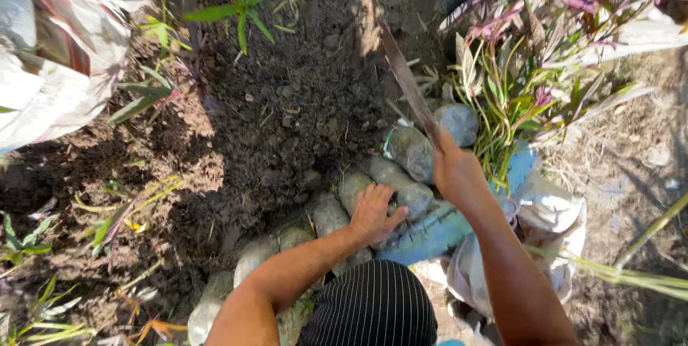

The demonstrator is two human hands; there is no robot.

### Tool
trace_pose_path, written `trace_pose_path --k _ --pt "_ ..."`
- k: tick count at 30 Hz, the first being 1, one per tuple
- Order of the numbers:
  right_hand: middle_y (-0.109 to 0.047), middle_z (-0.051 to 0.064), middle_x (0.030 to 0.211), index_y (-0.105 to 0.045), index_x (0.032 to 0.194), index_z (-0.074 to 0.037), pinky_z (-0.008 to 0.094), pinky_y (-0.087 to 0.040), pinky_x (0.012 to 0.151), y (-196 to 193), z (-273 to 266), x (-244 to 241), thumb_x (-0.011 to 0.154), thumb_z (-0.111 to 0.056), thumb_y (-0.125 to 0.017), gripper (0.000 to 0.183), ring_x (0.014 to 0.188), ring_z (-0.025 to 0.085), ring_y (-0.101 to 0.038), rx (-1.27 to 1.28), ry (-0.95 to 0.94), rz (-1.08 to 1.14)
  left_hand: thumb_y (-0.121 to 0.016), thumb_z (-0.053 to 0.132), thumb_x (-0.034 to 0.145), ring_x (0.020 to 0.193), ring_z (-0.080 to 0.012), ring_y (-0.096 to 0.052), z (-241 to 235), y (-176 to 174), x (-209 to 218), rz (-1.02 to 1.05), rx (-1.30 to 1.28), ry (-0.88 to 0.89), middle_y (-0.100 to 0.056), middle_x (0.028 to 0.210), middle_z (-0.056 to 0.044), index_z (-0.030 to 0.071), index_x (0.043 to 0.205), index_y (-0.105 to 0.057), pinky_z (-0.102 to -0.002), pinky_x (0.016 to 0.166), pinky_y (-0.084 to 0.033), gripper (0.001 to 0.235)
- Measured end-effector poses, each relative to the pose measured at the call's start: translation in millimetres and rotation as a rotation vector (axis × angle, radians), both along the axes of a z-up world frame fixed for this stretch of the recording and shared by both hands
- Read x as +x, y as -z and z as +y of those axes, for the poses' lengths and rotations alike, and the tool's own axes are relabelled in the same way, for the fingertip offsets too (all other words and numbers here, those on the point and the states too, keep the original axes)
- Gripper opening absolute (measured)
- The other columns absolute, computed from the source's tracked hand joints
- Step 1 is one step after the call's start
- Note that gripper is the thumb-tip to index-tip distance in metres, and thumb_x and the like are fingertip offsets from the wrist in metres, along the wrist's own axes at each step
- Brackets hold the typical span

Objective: The person is planting seedlings into soil-filled plastic bottles, then uses scissors to prune other plant cuttings.

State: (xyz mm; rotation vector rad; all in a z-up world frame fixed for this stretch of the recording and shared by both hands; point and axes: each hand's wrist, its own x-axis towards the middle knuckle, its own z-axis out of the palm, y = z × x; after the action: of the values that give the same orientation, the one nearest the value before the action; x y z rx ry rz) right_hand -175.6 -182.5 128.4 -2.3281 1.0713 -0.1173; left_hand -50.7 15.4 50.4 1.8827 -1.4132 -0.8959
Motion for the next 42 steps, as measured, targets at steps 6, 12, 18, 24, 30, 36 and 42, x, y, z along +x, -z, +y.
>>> trace_pose_path --k 6,12,18,24,30,36,42 --pt "-0.059 0.016 0.063 -0.064 0.099 0.007 0.044 -0.040 0.044 -10.8 -27.3 9.5 0.099 -0.011 -0.052 0.023 0.045 0.026 -0.051 0.610 0.476 -0.083 -0.069 0.043 0.089 0.109 -0.0336 -0.053 0.4 -1.1 -4.7 -0.015 0.014 -0.008 -0.061 0.112 -0.016 0.001 0.125 -0.059 -0.048 0.097 -0.039 0.056" --pt "-0.064 0.018 0.068 -0.055 0.116 0.012 0.047 -0.048 0.051 106.9 -40.8 50.4 0.090 -0.009 -0.057 0.034 0.057 0.033 -0.062 0.061 0.104 -0.249 -0.068 0.045 0.090 0.111 -0.0336 -0.053 -5.9 4.9 1.2 -0.015 -0.016 -0.024 -0.062 0.113 -0.015 0.003 0.122 -0.060 -0.047 0.096 -0.039 0.054" --pt "-0.063 0.018 0.070 -0.058 0.134 -0.001 0.044 -0.049 0.052 -9.6 -6.4 -18.9 0.100 -0.011 -0.055 0.036 0.060 0.032 -0.062 0.164 0.109 -0.206 -0.065 0.045 0.092 0.105 -0.0299 -0.051 3.0 0.3 -2.5 -0.036 0.015 0.042 -0.060 0.107 -0.014 0.002 0.122 -0.059 -0.044 0.098 -0.037 0.053" --pt "-0.053 0.005 0.056 -0.070 0.120 -0.003 0.033 -0.026 0.033 -66.4 -6.6 -2.4 0.098 -0.018 -0.057 0.030 0.035 0.013 -0.036 0.870 0.556 -0.124 -0.067 0.044 0.090 0.106 -0.0302 -0.052 -0.5 -6.5 -4.0 -0.006 0.005 -0.003 -0.060 0.108 -0.014 0.002 0.122 -0.060 -0.044 0.099 -0.037 0.053" --pt "-0.061 0.018 0.064 -0.058 0.107 -0.001 0.043 -0.041 0.042 19.2 4.3 42.4 0.099 -0.011 -0.050 0.015 0.048 0.026 -0.055 0.524 0.282 0.050 -0.068 0.045 0.089 0.109 -0.0325 -0.054 -5.5 2.1 1.1 -0.027 -0.020 -0.019 -0.063 0.110 -0.013 0.005 0.120 -0.062 -0.046 0.099 -0.038 0.051" --pt "-0.064 0.027 0.073 -0.058 0.116 0.001 0.051 -0.047 0.055 -20.8 22.6 -24.9 0.096 -0.013 -0.056 0.024 0.067 0.044 -0.062 0.054 -0.029 -0.079 -0.068 0.044 0.088 0.109 -0.0347 -0.054 1.7 7.8 -1.8 -0.051 -0.056 -0.009 -0.062 0.110 -0.015 0.004 0.121 -0.061 -0.048 0.095 -0.038 0.053" --pt "-0.055 0.009 0.056 -0.064 0.118 -0.002 0.032 -0.031 0.033 -55.0 3.8 -33.2 0.100 -0.017 -0.055 0.025 0.035 0.014 -0.040 0.887 0.455 -0.045 -0.068 0.044 0.087 0.108 -0.0334 -0.054 1.5 1.4 -5.8 -0.035 -0.080 -0.037 -0.062 0.110 -0.014 0.002 0.123 -0.060 -0.048 0.099 -0.038 0.057"
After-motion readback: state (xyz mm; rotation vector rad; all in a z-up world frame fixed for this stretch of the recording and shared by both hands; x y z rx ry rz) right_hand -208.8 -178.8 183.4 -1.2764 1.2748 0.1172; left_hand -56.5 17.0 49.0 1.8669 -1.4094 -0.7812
